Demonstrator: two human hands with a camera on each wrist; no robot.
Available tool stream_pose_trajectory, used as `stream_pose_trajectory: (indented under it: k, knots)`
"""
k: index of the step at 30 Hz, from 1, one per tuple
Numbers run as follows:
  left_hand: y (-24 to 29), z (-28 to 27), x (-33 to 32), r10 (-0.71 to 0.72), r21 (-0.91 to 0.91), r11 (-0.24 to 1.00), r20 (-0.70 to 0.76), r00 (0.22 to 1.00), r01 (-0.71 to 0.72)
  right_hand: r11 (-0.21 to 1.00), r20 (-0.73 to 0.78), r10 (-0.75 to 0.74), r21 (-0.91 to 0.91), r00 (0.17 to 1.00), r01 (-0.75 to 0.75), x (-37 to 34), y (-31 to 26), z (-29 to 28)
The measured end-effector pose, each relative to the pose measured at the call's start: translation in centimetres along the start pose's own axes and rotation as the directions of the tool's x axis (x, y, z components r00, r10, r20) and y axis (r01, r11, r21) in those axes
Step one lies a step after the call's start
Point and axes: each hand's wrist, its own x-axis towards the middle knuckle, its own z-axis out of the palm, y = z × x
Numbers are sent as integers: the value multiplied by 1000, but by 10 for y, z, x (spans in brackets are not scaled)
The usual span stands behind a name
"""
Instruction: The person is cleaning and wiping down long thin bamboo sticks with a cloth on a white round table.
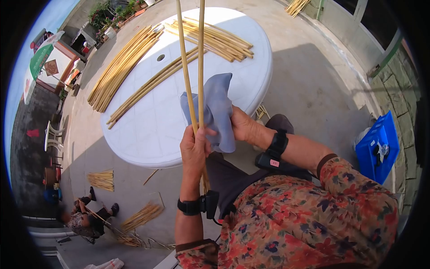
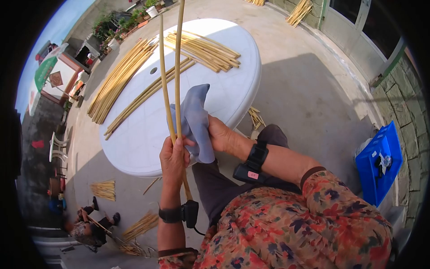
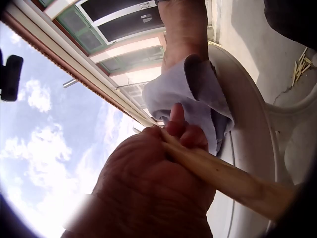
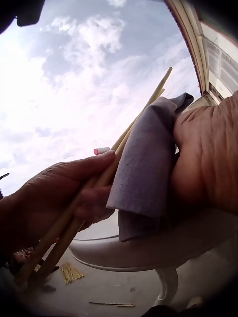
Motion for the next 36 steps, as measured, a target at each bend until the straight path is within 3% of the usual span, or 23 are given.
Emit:
stream_pose_trajectory:
  k: [2,4,7,9,10,11,12,15,25,27,30,32,34,36]
  knots:
    - [0,-3,1,-13,19,1000,-48,999,14,999,68,29,17,997,-30,3,2,-6]
    - [-4,-8,4,-27,36,999,-95,995,30,996,30,71,52,997,-73,4,7,-6]
    - [-8,-12,7,-76,165,982,-98,992,92,1000,24,13,-26,1000,-13,1,11,4]
    - [-7,-6,8,33,488,872,-153,988,47,999,-20,-29,-17,999,29,6,14,10]
    - [-9,-4,8,28,489,871,-145,989,47,998,-63,-70,-13,996,69,7,15,17]
    - [-13,-3,9,186,663,746,-114,976,-64,982,-99,-169,-99,981,160,8,17,25]
    - [-17,-2,8,327,803,574,-49,944,-157,982,-111,-173,-93,979,163,14,18,22]
    - [-12,6,3,248,771,632,-100,964,-83,919,-56,-257,-323,965,226,24,21,16]
    - [-31,-23,-61,206,839,540,-53,977,-68,921,-145,-317,-283,937,267,33,3,12]
    - [-32,-33,-86,129,754,657,-130,983,14,917,-145,-320,-297,936,267,39,0,8]
    - [-42,-51,-120,79,769,628,-219,972,122,907,-157,-351,-302,923,293,43,4,8]
    - [-48,-66,-145,87,782,612,-219,972,121,918,-91,-354,-227,931,327,50,-2,5]
    - [-53,-75,-166,109,799,592,-211,971,107,923,-73,-322,-246,944,296,57,-10,2]
    - [-59,-79,-185,53,766,617,-273,961,184,925,-47,-272,-287,961,248,62,-17,0]
